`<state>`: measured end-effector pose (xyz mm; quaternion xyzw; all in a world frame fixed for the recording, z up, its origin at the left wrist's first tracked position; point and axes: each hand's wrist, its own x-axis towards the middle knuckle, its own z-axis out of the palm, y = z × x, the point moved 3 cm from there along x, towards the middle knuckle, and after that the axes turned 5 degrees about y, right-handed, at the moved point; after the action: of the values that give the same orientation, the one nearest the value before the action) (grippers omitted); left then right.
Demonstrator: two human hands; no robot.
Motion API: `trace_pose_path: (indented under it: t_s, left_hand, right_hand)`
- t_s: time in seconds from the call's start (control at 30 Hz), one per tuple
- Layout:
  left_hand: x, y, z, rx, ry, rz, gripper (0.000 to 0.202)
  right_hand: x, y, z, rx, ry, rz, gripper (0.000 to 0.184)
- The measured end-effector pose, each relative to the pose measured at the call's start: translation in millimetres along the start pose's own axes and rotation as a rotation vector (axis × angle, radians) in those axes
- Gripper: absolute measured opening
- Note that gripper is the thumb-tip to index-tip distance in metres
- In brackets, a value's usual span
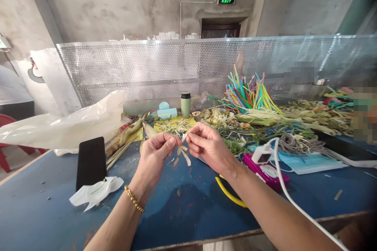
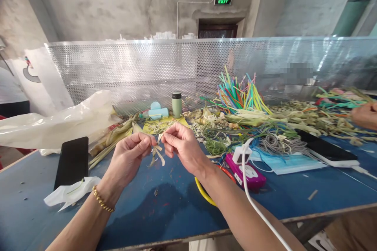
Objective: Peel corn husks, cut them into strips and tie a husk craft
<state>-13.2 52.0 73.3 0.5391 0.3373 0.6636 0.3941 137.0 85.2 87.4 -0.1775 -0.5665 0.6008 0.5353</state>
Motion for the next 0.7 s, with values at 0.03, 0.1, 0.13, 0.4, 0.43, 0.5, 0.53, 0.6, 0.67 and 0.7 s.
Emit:
trace_pose_path:
  t_s: [0.03, 0.1, 0.13, 0.4, 0.43, 0.5, 0.53, 0.6, 0.67, 0.7]
  left_hand:
    - [-0.2, -0.1, 0.1, 0.007, 0.003, 0.002, 0.023]
    - [-0.8, -0.1, 0.2, 0.015, 0.002, 0.004, 0.023]
    - [-1.1, -0.1, 0.2, 0.018, 0.000, 0.005, 0.024]
    - [2.4, -0.1, -5.3, 0.093, 0.032, 0.009, 0.026]
    - [3.0, -0.3, -5.7, 0.113, 0.033, 0.009, 0.026]
    - [3.7, -1.1, -5.3, 0.160, 0.027, 0.005, 0.026]
    - [3.7, -1.8, -4.6, 0.183, 0.021, 0.000, 0.026]
    - [3.3, -3.6, -2.4, 0.224, 0.007, -0.008, 0.025]
    - [2.8, -5.8, 0.2, 0.272, -0.005, -0.017, 0.024]
    - [2.6, -6.7, 1.3, 0.305, -0.007, -0.019, 0.024]
  right_hand:
    - [-0.1, -0.6, 0.3, -0.009, 0.004, -0.012, 0.022]
    - [-0.3, -1.2, 0.7, -0.022, 0.010, -0.031, 0.022]
    - [-0.4, -1.2, 0.9, -0.026, 0.008, -0.039, 0.022]
    - [-2.7, -7.5, 0.6, -0.301, 0.000, -0.158, 0.016]
    - [-2.8, -8.7, 0.2, -0.361, -0.010, -0.174, 0.016]
    - [-2.8, -11.3, -1.2, -0.464, -0.013, -0.227, 0.015]
    - [-3.0, -13.0, -1.6, -0.519, -0.005, -0.278, 0.014]
    - [-4.1, -16.5, -0.7, -0.653, 0.010, -0.403, 0.012]
    - [-6.1, -18.6, 2.7, -0.779, 0.006, -0.508, 0.010]
    - [-7.1, -18.8, 4.7, -0.822, -0.009, -0.536, 0.010]
